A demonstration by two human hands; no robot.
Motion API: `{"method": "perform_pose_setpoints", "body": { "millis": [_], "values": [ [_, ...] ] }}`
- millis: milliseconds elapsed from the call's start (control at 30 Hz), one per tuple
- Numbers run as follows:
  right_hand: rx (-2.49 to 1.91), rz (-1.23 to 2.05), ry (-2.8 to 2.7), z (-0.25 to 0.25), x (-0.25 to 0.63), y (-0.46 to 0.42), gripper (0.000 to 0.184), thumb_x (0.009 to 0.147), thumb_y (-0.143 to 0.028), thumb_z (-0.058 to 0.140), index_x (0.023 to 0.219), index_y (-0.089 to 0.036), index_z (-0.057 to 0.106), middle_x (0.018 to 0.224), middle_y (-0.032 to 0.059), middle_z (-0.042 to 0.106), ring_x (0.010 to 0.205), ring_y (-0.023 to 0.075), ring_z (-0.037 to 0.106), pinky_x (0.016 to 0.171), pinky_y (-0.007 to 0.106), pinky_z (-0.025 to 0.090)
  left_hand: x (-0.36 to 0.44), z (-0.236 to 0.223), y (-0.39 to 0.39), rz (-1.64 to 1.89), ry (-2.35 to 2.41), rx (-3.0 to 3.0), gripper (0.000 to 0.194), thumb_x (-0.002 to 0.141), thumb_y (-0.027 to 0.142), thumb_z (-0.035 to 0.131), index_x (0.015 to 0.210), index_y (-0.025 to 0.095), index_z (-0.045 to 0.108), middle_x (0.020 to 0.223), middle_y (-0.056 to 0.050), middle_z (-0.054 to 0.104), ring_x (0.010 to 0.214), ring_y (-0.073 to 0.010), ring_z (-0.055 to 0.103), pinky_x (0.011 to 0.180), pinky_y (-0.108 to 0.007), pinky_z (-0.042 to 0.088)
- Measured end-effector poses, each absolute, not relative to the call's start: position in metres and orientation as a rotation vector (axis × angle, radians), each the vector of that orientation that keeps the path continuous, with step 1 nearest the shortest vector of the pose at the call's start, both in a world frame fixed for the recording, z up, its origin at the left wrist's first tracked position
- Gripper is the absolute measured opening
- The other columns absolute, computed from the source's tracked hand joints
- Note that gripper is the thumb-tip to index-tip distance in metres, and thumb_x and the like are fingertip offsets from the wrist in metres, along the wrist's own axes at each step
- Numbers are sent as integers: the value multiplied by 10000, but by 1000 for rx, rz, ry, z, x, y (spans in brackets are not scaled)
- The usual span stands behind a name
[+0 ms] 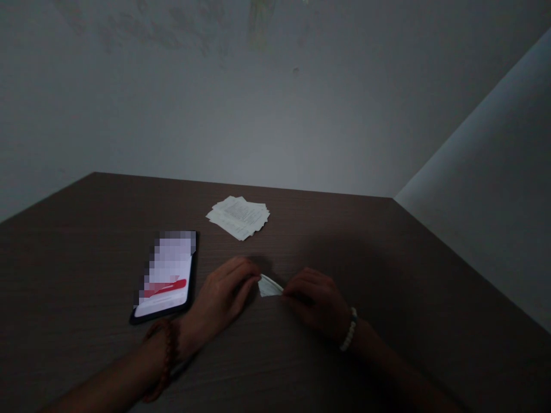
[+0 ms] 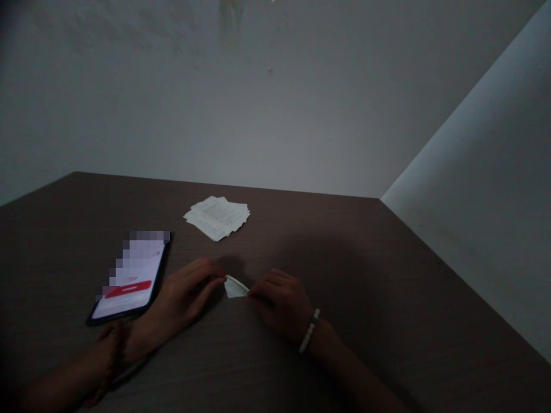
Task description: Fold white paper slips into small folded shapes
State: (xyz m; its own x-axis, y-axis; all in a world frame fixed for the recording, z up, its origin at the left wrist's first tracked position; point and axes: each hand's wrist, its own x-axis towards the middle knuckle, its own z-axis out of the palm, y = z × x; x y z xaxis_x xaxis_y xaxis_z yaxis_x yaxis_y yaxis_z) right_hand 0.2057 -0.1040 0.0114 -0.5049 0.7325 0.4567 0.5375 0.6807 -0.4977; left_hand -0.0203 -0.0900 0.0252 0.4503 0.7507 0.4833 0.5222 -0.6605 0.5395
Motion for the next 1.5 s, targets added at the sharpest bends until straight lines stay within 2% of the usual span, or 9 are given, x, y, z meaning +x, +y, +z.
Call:
{"method": "perform_pose_setpoints", "body": {
  "millis": [267,433,633,833,1100,1167,1267,1500],
  "values": [
    [-1040,356,-2265,10,197,-109,49,850,-197,592,817,-198,628,806,26,656,756,158,578,712,291,451,-20,21,-90,1116,1146,2326,122,883,215,523,996,191,562,870,-19,631,753,-136,598,699,-269,515],
    [-1029,329,-2286,11,196,-108,85,868,-192,559,866,-203,643,817,36,667,754,163,587,710,297,463,-18,27,-91,1109,1158,2269,121,873,262,549,950,189,608,880,-33,663,762,-147,622,706,-285,528],
    [-1042,375,-2281,6,195,-109,90,847,-236,606,922,-213,651,839,26,681,766,166,595,733,310,468,-16,30,-92,1144,1110,2296,104,871,237,544,929,191,616,907,-35,679,790,-146,640,722,-284,539],
    [-1037,444,-2229,7,195,-109,110,876,-209,559,924,-213,659,873,30,697,779,162,618,749,309,475,-16,30,-92,1146,1098,2318,115,867,232,545,945,191,620,914,-44,681,804,-154,646,721,-292,548],
    [-1156,426,-2116,7,191,-110,38,794,-183,635,824,-205,630,718,-2,655,627,129,579,608,253,445,-16,27,-93,1166,1046,2358,129,871,197,528,960,187,620,936,-48,681,829,-151,647,745,-285,545],
    [-1205,455,-2052,6,190,-110,89,771,-201,656,850,-202,616,700,-11,640,595,121,568,572,240,440,-15,26,-93,1166,1034,2359,128,871,194,523,958,187,617,937,-50,680,838,-154,646,754,-293,544],
    [-1197,457,-2017,5,189,-109,179,769,-222,655,945,-215,626,705,-17,646,591,120,570,570,239,446,-13,24,-92,1155,1006,2365,128,869,179,525,963,185,610,939,-52,677,846,-154,644,756,-293,543],
    [-1172,328,-2033,6,187,-108,81,775,-219,641,848,-239,669,614,-30,626,539,118,544,556,252,412,-13,21,-90,1087,1045,2350,194,844,221,591,1036,192,580,974,-41,664,811,-144,630,723,-280,538]
  ]
}}
